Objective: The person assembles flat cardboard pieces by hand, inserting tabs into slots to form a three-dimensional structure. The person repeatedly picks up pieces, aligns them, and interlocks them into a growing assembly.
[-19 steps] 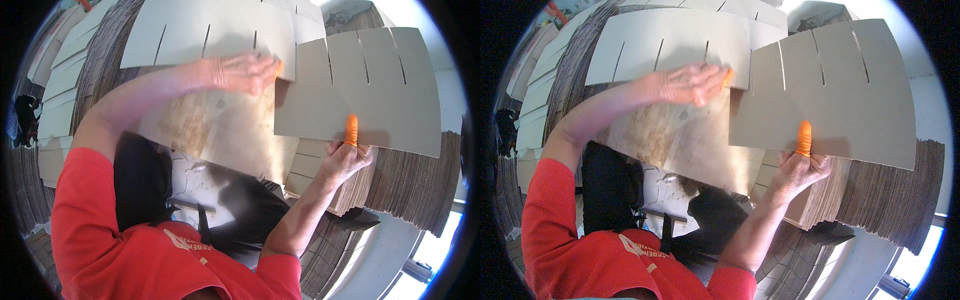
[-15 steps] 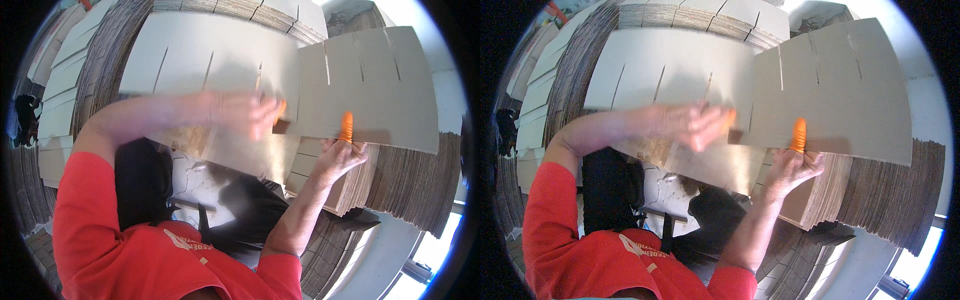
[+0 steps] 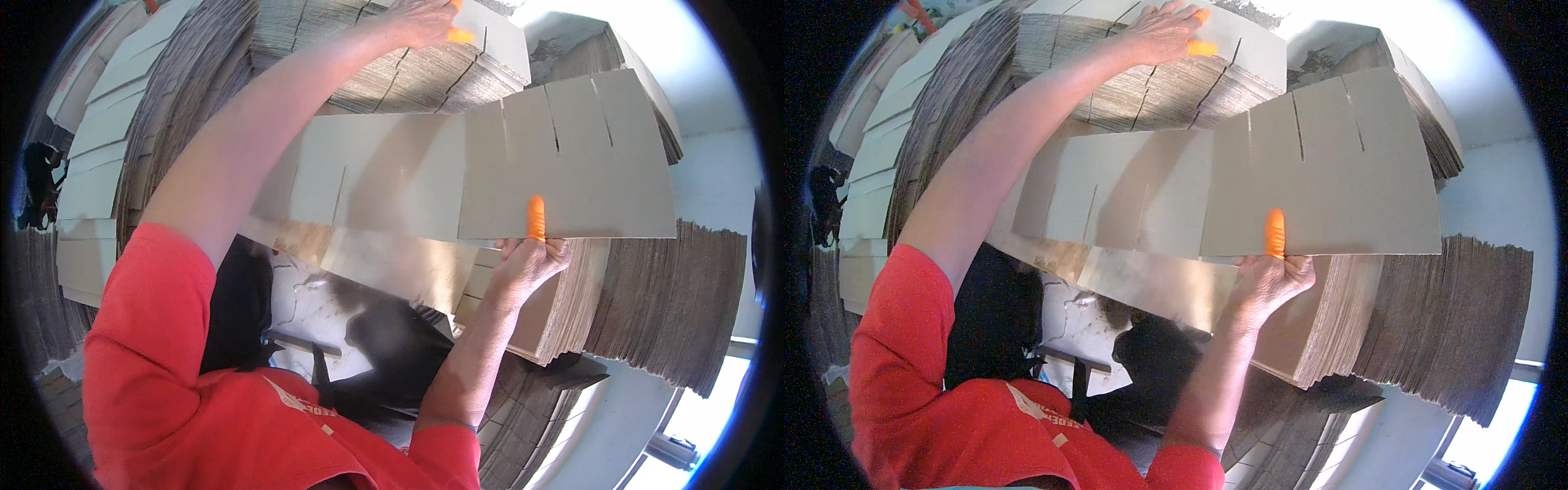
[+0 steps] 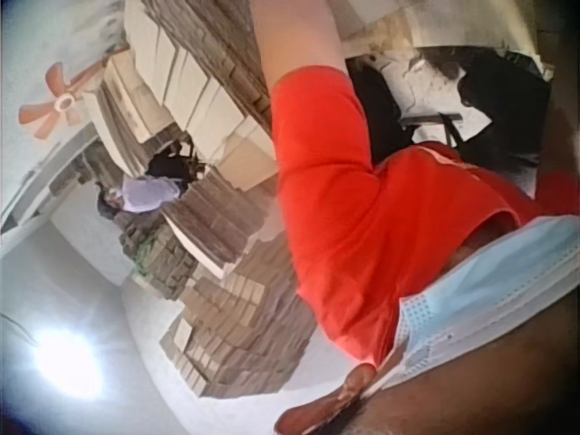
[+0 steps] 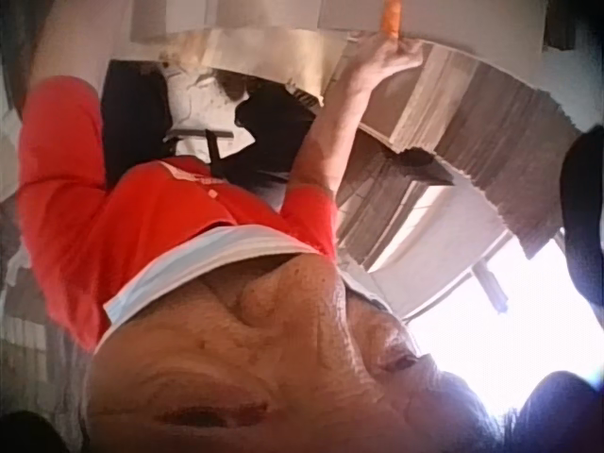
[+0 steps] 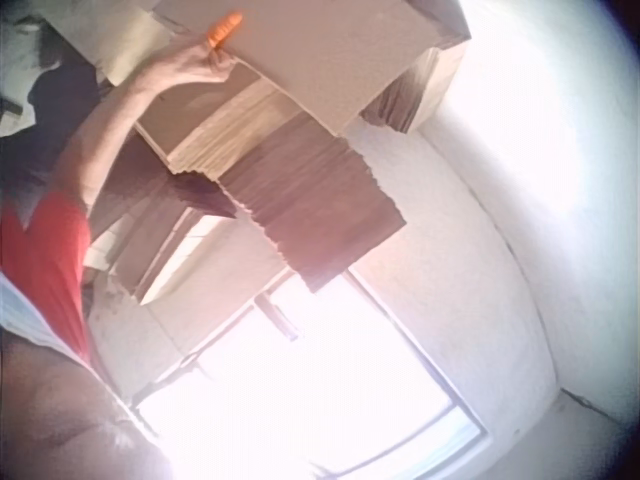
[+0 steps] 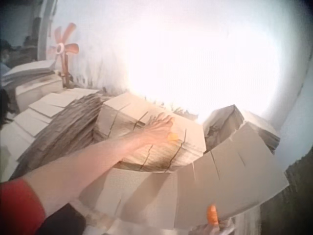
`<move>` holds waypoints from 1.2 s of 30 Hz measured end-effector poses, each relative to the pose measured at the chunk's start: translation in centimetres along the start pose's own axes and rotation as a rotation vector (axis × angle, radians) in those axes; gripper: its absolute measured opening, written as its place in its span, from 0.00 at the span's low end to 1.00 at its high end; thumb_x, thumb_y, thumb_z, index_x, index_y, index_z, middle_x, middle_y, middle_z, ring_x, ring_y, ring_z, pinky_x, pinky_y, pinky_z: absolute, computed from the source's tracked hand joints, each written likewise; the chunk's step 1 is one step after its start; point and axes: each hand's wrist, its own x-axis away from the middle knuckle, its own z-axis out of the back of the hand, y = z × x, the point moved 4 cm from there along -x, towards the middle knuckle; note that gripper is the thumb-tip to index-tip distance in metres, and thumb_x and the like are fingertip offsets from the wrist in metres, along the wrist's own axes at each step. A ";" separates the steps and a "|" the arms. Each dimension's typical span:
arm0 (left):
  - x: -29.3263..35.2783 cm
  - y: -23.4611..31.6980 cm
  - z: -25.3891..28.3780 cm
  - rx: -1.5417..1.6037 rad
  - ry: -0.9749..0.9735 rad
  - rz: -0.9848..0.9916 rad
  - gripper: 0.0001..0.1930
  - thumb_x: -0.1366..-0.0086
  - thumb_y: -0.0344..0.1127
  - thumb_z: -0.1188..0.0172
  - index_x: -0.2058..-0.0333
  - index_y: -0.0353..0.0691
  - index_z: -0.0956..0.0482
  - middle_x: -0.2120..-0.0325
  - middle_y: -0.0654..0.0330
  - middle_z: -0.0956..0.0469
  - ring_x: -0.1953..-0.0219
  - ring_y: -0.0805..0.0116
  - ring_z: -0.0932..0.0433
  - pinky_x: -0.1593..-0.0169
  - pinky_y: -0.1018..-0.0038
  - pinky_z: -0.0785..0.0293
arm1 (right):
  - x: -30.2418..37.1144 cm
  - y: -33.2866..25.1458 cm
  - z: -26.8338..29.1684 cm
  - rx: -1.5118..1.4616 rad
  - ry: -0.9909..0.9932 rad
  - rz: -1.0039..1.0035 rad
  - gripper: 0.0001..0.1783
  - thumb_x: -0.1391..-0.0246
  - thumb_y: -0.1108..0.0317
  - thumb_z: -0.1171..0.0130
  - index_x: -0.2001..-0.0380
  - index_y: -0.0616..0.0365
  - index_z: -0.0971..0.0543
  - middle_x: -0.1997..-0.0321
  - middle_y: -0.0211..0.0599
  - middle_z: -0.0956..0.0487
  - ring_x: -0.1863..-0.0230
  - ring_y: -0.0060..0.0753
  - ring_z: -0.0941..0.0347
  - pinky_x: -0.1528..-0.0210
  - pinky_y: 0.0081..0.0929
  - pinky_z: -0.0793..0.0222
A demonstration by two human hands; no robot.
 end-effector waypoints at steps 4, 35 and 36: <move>0.8 2.2 -1.1 0.052 -0.316 -0.169 0.28 0.39 0.54 0.38 0.54 0.34 0.28 0.54 0.55 0.24 0.52 0.58 0.25 0.46 0.62 0.32 | -0.5 1.4 1.2 -0.106 -0.076 0.085 0.10 0.39 0.78 0.54 0.69 0.62 0.22 0.86 0.31 0.29 0.92 0.12 0.41 0.93 0.15 0.43; 4.0 9.7 5.5 -0.174 -0.178 -0.653 0.13 0.52 0.26 0.41 0.67 0.23 0.23 0.61 0.50 0.27 0.65 0.65 0.24 0.71 0.75 0.19 | 0.0 0.7 1.7 -0.066 -0.032 0.088 0.13 0.40 0.80 0.56 0.73 0.59 0.22 0.90 0.30 0.31 0.92 0.12 0.40 0.92 0.16 0.39; 4.5 10.3 5.7 -0.200 -0.289 -0.628 0.16 0.50 0.28 0.40 0.63 0.22 0.21 0.55 0.49 0.26 0.61 0.65 0.24 0.67 0.76 0.17 | -0.1 1.0 1.8 -0.064 -0.036 0.087 0.13 0.41 0.80 0.56 0.73 0.60 0.22 0.89 0.30 0.31 0.92 0.12 0.41 0.92 0.16 0.39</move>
